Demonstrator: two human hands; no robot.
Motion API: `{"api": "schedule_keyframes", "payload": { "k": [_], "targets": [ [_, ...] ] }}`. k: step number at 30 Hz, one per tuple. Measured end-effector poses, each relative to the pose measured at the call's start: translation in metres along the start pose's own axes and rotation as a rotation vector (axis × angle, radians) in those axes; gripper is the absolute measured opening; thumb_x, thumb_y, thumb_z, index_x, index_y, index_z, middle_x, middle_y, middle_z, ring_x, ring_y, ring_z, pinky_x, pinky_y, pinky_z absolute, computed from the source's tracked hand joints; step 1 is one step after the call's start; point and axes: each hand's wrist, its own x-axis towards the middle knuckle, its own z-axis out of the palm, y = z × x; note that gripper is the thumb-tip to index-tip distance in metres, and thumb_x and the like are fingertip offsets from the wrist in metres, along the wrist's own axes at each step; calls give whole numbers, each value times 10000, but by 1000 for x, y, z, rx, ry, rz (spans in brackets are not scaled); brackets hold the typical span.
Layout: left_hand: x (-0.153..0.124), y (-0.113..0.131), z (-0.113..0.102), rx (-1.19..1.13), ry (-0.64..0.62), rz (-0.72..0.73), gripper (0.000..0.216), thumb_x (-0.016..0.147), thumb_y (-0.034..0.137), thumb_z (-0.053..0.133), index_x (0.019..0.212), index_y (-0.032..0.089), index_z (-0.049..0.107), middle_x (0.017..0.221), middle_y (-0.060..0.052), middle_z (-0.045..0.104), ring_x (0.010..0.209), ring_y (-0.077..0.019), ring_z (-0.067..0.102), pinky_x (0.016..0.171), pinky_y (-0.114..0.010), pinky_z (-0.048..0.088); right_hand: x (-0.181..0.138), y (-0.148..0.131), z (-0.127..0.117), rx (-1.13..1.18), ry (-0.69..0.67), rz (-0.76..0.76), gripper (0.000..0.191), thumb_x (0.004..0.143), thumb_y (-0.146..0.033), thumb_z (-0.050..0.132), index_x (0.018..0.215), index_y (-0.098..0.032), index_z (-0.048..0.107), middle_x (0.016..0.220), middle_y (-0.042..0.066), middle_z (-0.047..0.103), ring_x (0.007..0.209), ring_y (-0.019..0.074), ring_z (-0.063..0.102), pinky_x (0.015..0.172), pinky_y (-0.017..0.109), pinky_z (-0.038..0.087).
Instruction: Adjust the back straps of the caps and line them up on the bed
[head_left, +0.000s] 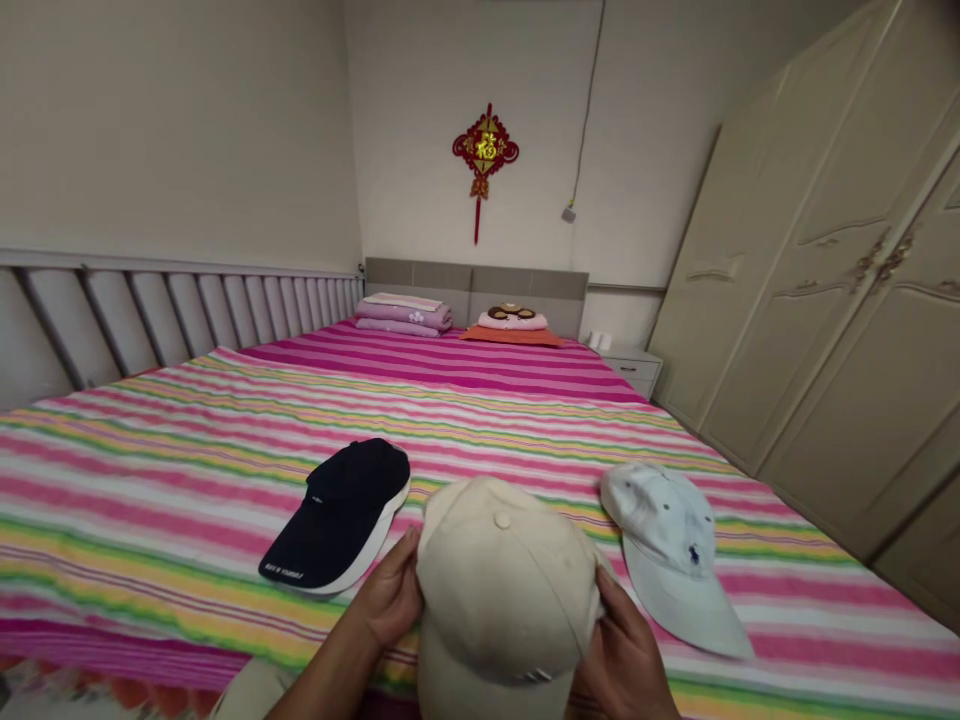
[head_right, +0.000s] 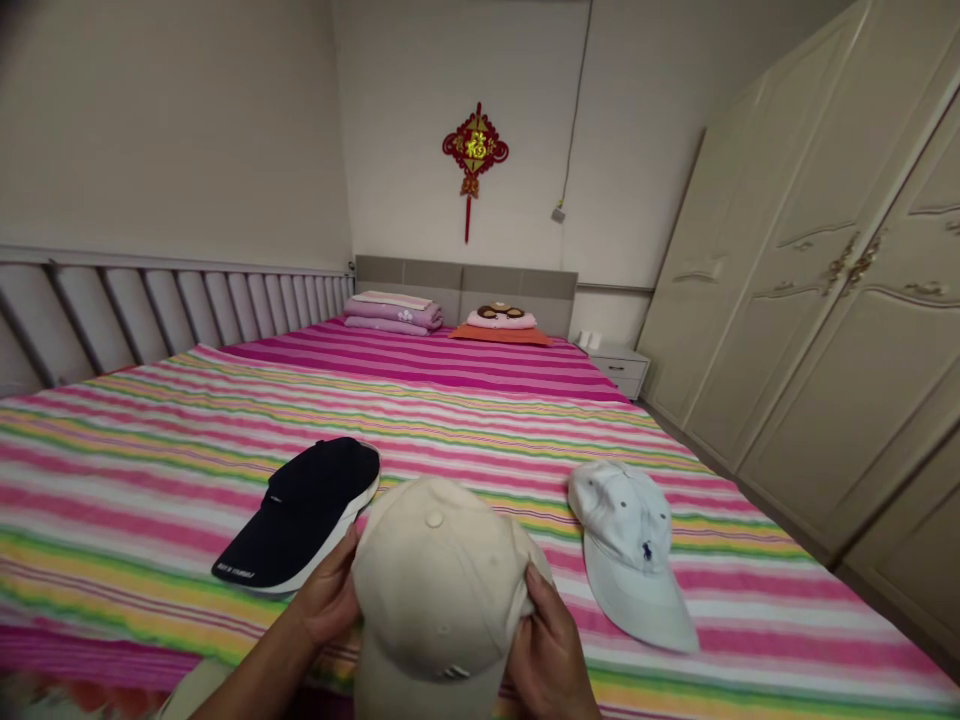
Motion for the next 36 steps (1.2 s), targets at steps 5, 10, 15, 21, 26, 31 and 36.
{"api": "schedule_keyframes", "payload": {
  "k": [5,10,15,21,26,31,36],
  "targets": [
    [-2,5,9,18,-93,20,333,543,273,738,851,167,666,832,-64,715,989,-289,591,947,-413,384,-5,-2,-17,-10,28,30,173,472,-308,786,618,-249,713,635,-8,722,580,209,648,755,380,505],
    [1,3,4,-56,-165,-5,208,624,317,666,776,176,683,741,-60,719,1023,-285,572,1009,-421,305,-2,-2,-25,20,56,43,156,468,-269,789,601,-254,708,624,-27,721,541,185,640,726,353,514],
    [2,8,13,-31,-175,-114,386,673,462,562,834,136,688,822,-107,710,1067,-309,537,997,-442,303,-1,-1,-27,-9,20,106,232,495,-386,769,646,-218,716,637,42,726,701,265,671,856,449,445],
    [-3,9,27,16,-146,-198,381,646,477,596,790,139,697,720,-79,709,957,-299,601,916,-416,390,-11,-4,-30,-119,-60,263,295,521,-345,764,757,-174,715,669,100,725,819,304,661,853,456,436],
    [-2,4,17,4,-214,-92,226,540,337,727,671,156,687,559,-31,676,706,-236,658,752,-337,480,-13,-4,-34,-143,-44,241,391,481,-256,783,853,-172,696,760,123,727,837,319,654,853,465,428],
    [-1,6,18,104,-220,-90,271,511,170,724,771,112,677,600,-51,680,538,-168,628,540,-241,478,-17,-11,-36,-139,-86,227,280,509,-397,762,707,-206,710,727,104,728,779,303,667,825,438,457],
    [0,14,35,185,-232,-97,294,504,200,744,768,95,666,646,-56,670,561,-137,607,556,-214,456,-23,-22,-31,-261,-138,252,404,520,-288,777,903,-193,687,831,115,721,849,308,650,827,438,454]
  ]
}}
